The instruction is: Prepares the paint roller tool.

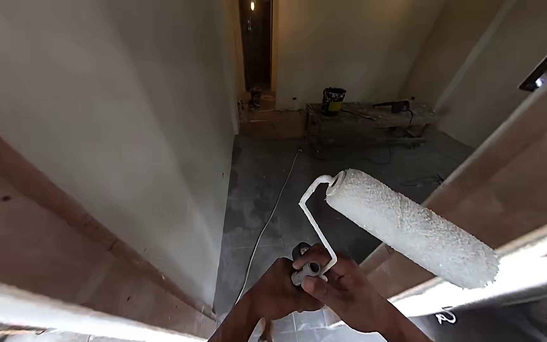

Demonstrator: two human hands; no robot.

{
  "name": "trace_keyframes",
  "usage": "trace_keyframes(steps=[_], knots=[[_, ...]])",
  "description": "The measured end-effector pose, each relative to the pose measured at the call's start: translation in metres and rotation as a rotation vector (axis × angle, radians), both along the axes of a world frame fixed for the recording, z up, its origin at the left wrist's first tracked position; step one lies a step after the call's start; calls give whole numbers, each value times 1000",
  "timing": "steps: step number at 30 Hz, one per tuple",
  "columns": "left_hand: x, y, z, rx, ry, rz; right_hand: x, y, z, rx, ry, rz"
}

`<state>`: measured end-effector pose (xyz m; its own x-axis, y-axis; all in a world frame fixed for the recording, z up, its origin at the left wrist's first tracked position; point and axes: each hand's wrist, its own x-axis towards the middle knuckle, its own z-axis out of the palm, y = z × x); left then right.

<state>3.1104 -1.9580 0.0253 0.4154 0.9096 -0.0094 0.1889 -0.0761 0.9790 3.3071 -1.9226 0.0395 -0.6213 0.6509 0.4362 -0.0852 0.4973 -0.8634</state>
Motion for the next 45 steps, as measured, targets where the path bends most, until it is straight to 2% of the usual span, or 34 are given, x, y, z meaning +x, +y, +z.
trace_keyframes(steps=[5, 9, 13, 20, 25, 30, 36, 41, 45], knots=[[-16, 106, -10, -6, -4, 2, -21, 91, -1, 34, -59, -140], [-30, 183, -5, -79, -76, -47, -45, 165, 2, -11, -48, -202], [-45, 257, 0, -71, -148, -92, -71, 228, 13, 69, -81, -340], [-71, 347, 16, -94, -61, -34, -103, 306, 23, 14, -67, -463], [-80, 385, 21, 158, -27, 169, -120, 348, 36, 75, -30, -543], [-78, 412, 16, 458, -198, 375, -132, 378, 58, 84, -56, -594], [-71, 442, 23, 721, -417, 387, -133, 402, 89, 94, -57, -560], [-58, 459, 32, 864, -431, 389, -121, 413, 107, 129, -84, -524], [-46, 466, 37, 894, -403, 378, -103, 419, 117, 76, -108, -481]])
